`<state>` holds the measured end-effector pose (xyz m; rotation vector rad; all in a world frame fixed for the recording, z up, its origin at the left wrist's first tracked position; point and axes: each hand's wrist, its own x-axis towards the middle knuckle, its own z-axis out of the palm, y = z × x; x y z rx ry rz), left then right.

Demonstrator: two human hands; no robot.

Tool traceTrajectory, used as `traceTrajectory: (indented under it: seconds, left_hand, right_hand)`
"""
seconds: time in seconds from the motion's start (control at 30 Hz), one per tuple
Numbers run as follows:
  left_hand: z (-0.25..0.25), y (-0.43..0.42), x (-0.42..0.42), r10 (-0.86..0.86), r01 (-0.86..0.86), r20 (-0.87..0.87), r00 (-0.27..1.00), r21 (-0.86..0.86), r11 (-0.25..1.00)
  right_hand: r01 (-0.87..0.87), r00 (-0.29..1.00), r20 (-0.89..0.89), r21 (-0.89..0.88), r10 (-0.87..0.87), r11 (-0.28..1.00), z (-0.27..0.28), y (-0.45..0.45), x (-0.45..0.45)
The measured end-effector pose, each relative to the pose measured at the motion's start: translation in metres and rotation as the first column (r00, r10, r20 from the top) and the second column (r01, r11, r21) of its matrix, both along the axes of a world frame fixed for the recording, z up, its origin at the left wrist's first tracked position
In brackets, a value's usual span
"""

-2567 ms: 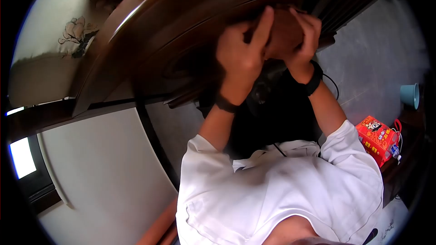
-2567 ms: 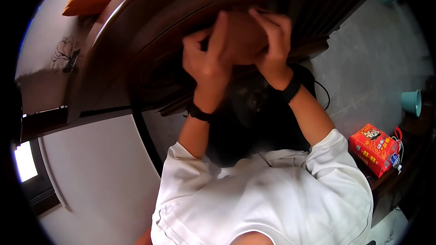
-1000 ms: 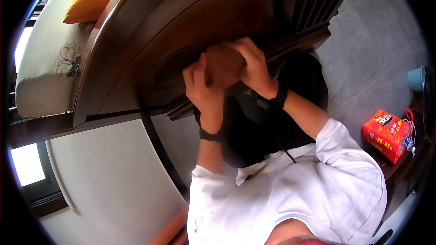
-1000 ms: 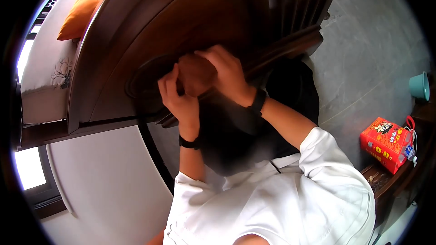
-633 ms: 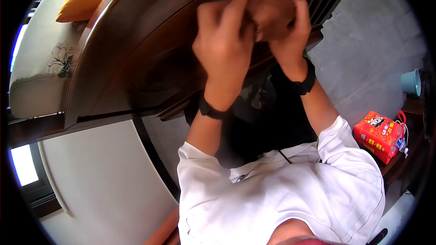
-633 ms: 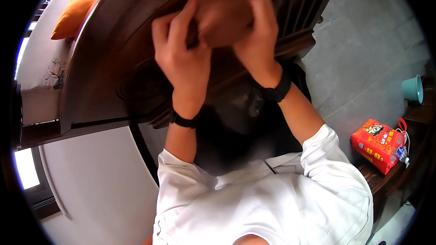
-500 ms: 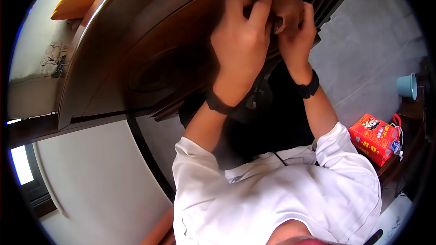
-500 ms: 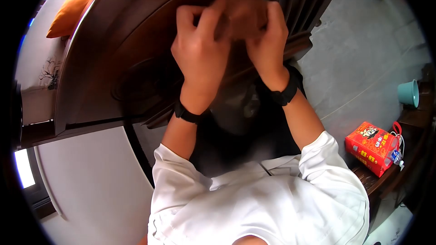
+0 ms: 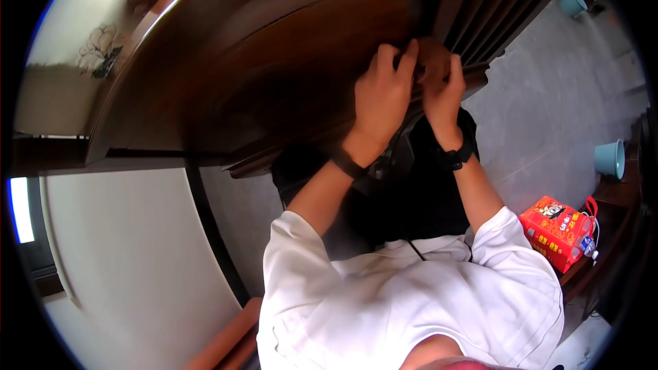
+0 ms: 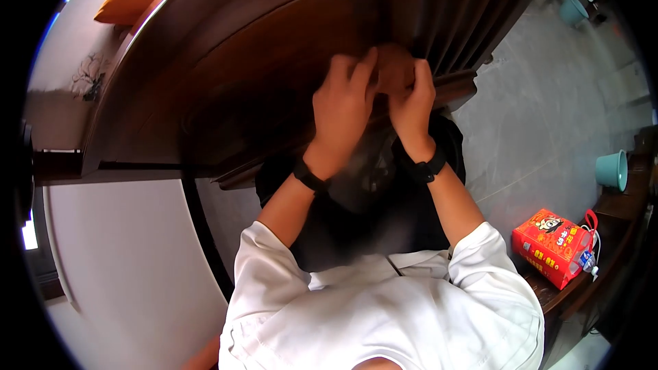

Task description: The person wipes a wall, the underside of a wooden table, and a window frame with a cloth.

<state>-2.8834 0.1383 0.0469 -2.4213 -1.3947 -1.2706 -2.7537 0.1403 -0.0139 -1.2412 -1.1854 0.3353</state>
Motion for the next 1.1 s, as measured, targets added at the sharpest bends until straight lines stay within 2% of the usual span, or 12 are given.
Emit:
traceTrajectory:
  seconds: [0.17,0.27,0.43,0.53,0.57,0.67,0.77,0.87,0.9,0.93,1.0,1.1]
  left_hand:
    - [0.049,0.003,-0.003,-0.016,0.002,0.103,0.995,0.133,0.991]
    - [0.075,0.008,-0.009,-0.040,0.007,0.115,0.993,0.278,0.961]
    - [0.105,0.009,-0.029,-0.051,-0.002,0.153,0.987,0.329,0.944]
    - [0.114,0.004,-0.054,-0.044,-0.033,0.299,0.953,0.248,0.968]
    - [0.124,-0.004,-0.069,0.007,-0.067,0.238,0.971,0.246,0.967]
    - [0.113,-0.014,-0.105,0.114,-0.157,0.215,0.970,0.195,0.968]
    - [0.098,-0.015,-0.143,0.129,-0.213,0.267,0.955,0.315,0.925]
    - [0.098,-0.029,-0.184,0.178,-0.254,0.279,0.944,0.263,0.931]
    - [0.090,-0.021,-0.199,0.199,-0.297,0.242,0.950,0.488,0.821]
    - [0.088,-0.019,-0.216,0.171,-0.251,0.194,0.966,0.540,0.804]
    - [0.085,-0.038,-0.240,0.325,-0.412,0.263,0.909,0.438,0.799]
    - [0.073,-0.056,-0.285,0.375,-0.474,0.303,0.876,0.395,0.787]
  right_hand:
    - [0.063,0.998,0.012,0.130,-0.065,0.990,0.072,0.002,-0.011]
    - [0.119,0.991,0.030,0.220,-0.128,0.968,0.100,0.009,-0.015]
    - [0.114,0.989,0.057,0.299,-0.137,0.947,0.129,0.012,-0.031]
    - [0.001,0.979,0.189,0.375,-0.077,0.927,0.148,0.009,-0.055]
    - [-0.024,0.956,0.268,0.477,-0.119,0.878,0.152,0.014,-0.063]
    - [-0.093,0.920,0.376,0.487,-0.113,0.869,0.148,0.014,-0.089]
    - [-0.164,0.921,0.387,0.462,-0.032,0.872,0.161,0.001,-0.133]
    - [-0.265,0.909,0.411,0.442,0.069,0.857,0.169,-0.007,-0.174]
    - [-0.304,0.900,0.424,0.437,0.105,0.847,0.170,-0.008,-0.187]
    - [-0.334,0.886,0.442,0.392,0.143,0.857,0.171,-0.011,-0.199]
    - [-0.423,0.876,0.421,0.435,0.236,0.795,0.167,-0.014,-0.230]
    - [-0.476,0.837,0.487,0.426,0.249,0.769,0.150,-0.015,-0.281]
